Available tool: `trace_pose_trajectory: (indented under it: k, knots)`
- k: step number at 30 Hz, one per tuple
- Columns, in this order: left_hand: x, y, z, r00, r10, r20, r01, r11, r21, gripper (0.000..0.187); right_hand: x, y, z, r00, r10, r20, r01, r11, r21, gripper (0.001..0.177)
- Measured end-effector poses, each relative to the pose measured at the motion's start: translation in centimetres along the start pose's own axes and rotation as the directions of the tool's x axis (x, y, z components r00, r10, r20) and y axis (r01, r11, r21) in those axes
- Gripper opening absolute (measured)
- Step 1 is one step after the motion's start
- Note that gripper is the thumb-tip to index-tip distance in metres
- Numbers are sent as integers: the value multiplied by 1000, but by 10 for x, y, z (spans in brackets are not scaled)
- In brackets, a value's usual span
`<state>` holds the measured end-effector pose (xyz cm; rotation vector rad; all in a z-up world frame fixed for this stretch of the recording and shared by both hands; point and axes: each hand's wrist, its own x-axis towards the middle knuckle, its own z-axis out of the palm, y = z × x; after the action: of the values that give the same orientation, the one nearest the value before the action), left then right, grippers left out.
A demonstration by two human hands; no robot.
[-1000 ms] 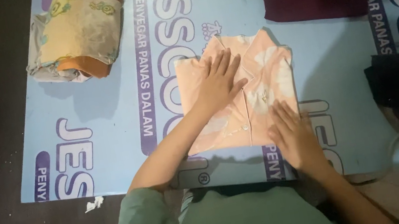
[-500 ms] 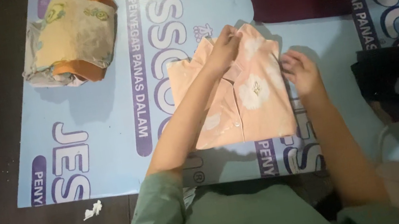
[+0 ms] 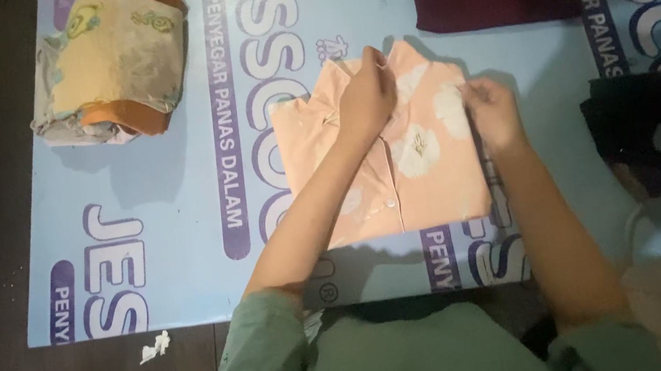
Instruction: Ironing and folding a shirt and a dress on a flat surface on the floor
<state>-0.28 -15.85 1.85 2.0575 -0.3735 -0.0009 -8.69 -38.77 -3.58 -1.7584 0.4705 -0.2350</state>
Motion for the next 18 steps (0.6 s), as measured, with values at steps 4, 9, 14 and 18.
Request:
trace_pose_trajectory:
  k: [4, 9, 14, 18]
  knots:
    - [28, 1, 25, 905, 415, 91, -419, 837, 351, 52, -54, -40, -16, 995, -6, 99, 26, 980, -197, 42]
    - [59, 17, 71, 775, 461, 432, -623, 668, 407, 31, -109, -47, -25, 976, 116, 182, -74, 972, -225, 47]
    - [96, -4, 98, 796, 375, 476, -516, 831, 207, 19, -138, -2, -48, 996, -1, 94, 41, 903, -427, 42]
    - [91, -10, 91, 859, 308, 408, -370, 925, 82, 24, -179, -34, -37, 977, -202, -72, 140, 854, -502, 41]
